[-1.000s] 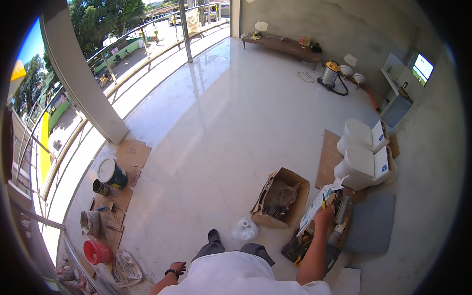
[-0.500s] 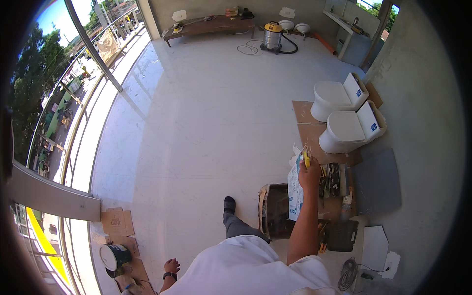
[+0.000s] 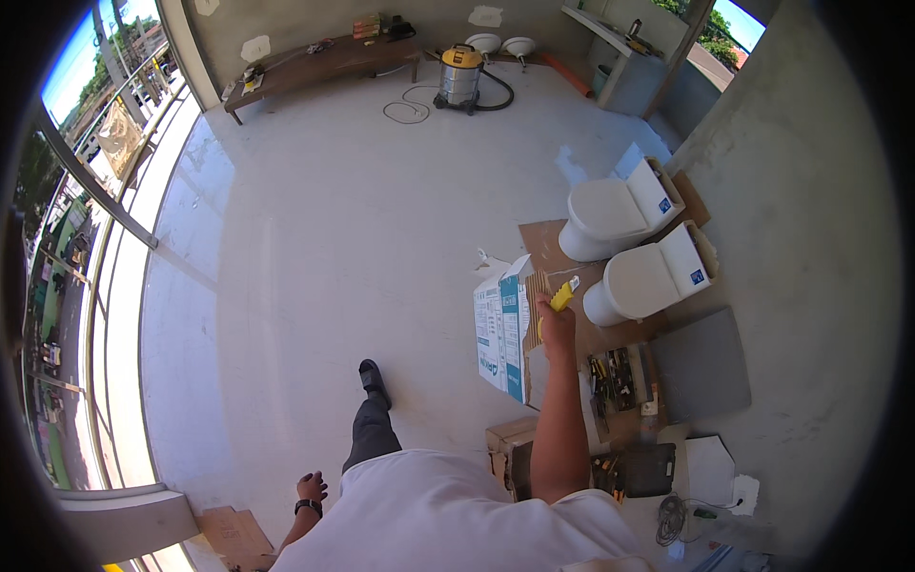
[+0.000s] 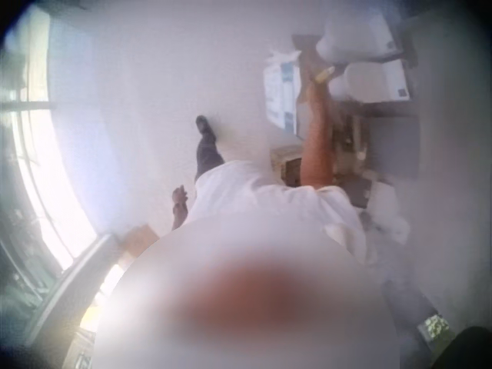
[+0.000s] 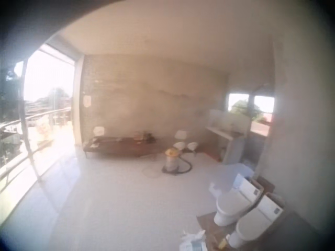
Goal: The person prepares a new toilet for installation by removing packaging, positioning the unit on cardboard, and installing a black wax ring into the outlet. The person uses a utility knife to cut away protective material and cardboard.
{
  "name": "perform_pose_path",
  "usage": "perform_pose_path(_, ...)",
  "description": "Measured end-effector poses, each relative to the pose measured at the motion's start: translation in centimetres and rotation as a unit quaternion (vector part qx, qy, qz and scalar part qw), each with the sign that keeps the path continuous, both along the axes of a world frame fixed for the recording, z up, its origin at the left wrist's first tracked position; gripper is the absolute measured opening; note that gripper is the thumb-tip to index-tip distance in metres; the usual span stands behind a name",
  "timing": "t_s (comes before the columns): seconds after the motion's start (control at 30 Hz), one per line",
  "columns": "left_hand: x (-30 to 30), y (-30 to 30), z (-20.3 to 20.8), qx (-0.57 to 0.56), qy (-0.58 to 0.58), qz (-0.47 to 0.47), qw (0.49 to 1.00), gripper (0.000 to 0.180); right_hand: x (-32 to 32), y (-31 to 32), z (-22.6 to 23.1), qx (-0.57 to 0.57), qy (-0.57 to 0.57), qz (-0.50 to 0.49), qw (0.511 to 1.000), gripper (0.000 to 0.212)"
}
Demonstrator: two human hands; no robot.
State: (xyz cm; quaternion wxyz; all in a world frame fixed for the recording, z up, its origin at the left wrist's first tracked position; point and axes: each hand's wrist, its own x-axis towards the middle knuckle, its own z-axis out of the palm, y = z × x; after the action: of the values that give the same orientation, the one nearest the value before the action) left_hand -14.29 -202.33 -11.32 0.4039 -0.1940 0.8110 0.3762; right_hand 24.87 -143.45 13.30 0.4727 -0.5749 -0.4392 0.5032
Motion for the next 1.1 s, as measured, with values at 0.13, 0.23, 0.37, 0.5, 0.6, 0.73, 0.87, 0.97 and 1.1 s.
perform_pose_path(0.13, -13.0, 12.2, -0.2, -0.034, -0.018, -0.054, 0.998, 0.06, -2.3, 5.3, -2.3, -0.017, -0.024, -0.039, 0.999, 0.028)
perform_pose_path(0.23, -21.0, 21.9, 0.0, -0.072, -0.083, -0.17, 0.979, 0.053, -4.4, 9.7, -1.4, -0.019, -0.092, -0.05, 0.994, 0.026)
perform_pose_path(0.37, -29.6, 36.8, 0.7, -0.089, -0.036, -0.31, 0.946, 0.06, -7.7, 14.4, -0.3, -0.019, -0.199, -0.01, 0.98, 0.025)
perform_pose_path(0.5, -36.2, 55.0, 1.2, -0.016, 0.006, -0.389, 0.921, 0.062, -10.6, 21.6, -2.4, -0.14, -0.229, -0.011, 0.963, 0.027)
perform_pose_path(0.6, -38.4, 67.0, 1.7, 0.075, 0.016, -0.311, 0.947, 0.054, -13.6, 28.7, -5.4, -0.186, -0.333, -0.037, 0.924, 0.033)
perform_pose_path(0.73, -38.2, 78.2, 2.9, 0.047, -0.003, -0.276, 0.96, 0.045, -15.9, 40.0, -5.7, -0.21, -0.33, 0.037, 0.92, 0.044)
perform_pose_path(0.87, -37.5, 86.5, 2.8, -0.066, -0.057, -0.306, 0.948, 0.052, -18.0, 52.0, -4.8, -0.233, -0.352, 0.042, 0.906, 0.045)
perform_pose_path(0.97, -38.8, 92.0, 1.2, -0.029, -0.077, -0.4, 0.913, 0.042, -18.9, 59.8, -4.3, -0.245, -0.353, 0.016, 0.903, 0.044)
perform_pose_path(1.1, -42.9, 100.6, -3.7, -0.053, -0.006, -0.634, 0.771, 0.036, -19.8, 70.6, -5.5, -0.276, -0.354, 0.01, 0.894, 0.039)
